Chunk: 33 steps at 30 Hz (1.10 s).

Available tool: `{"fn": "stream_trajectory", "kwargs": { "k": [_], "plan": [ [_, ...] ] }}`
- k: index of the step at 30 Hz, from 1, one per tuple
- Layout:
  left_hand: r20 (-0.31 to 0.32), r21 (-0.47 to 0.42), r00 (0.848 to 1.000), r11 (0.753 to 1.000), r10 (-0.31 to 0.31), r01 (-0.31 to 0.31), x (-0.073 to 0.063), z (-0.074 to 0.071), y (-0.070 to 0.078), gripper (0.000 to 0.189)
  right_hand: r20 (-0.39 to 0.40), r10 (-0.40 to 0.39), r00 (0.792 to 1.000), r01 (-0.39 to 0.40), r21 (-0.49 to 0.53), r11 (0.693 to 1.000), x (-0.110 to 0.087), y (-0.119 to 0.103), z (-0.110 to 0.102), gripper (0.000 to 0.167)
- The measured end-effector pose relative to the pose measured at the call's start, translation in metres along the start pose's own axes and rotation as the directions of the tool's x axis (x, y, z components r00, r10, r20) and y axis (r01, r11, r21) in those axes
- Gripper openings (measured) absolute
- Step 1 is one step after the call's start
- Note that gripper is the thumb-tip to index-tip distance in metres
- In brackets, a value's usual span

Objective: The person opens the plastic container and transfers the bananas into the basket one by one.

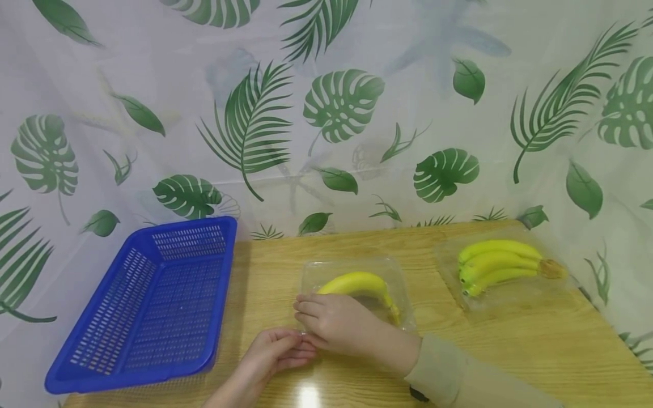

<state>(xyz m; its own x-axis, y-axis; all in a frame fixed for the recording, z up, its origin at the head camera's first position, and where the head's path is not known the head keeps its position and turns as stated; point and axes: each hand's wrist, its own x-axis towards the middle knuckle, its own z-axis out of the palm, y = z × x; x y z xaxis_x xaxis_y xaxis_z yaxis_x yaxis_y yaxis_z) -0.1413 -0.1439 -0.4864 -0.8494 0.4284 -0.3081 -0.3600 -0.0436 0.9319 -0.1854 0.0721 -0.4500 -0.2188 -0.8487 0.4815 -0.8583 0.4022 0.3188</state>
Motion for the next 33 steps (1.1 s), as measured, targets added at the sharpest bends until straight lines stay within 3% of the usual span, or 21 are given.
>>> {"fn": "stream_trajectory", "kwargs": {
  "k": [11, 22, 31, 33],
  "plan": [
    [0.002, -0.004, 1.0, 1.0, 0.006, -0.006, 0.0009, -0.0014, 0.0014, 0.032, -0.01, -0.091, 0.996, 0.088, -0.181, 0.98, 0.0059, -0.0012, -0.001, 0.031],
    [-0.007, 0.004, 1.0, 1.0, 0.018, -0.018, 0.0031, -0.0018, 0.0031, 0.034, -0.035, -0.109, 0.993, 0.1, -0.213, 0.972, 0.006, -0.0017, 0.0052, 0.039],
    [-0.035, 0.001, 0.999, 1.0, 0.005, -0.005, 0.0039, -0.0028, 0.0022, 0.027, -0.07, -0.127, 0.989, 0.107, -0.237, 0.966, 0.0061, -0.0044, 0.0077, 0.02],
    [-0.041, 0.003, 0.999, 1.0, 0.003, -0.002, 0.0042, -0.0032, 0.0022, 0.028, -0.074, -0.1, 0.992, 0.083, -0.205, 0.975, 0.005, -0.0047, 0.0067, 0.024]
  ]
}}
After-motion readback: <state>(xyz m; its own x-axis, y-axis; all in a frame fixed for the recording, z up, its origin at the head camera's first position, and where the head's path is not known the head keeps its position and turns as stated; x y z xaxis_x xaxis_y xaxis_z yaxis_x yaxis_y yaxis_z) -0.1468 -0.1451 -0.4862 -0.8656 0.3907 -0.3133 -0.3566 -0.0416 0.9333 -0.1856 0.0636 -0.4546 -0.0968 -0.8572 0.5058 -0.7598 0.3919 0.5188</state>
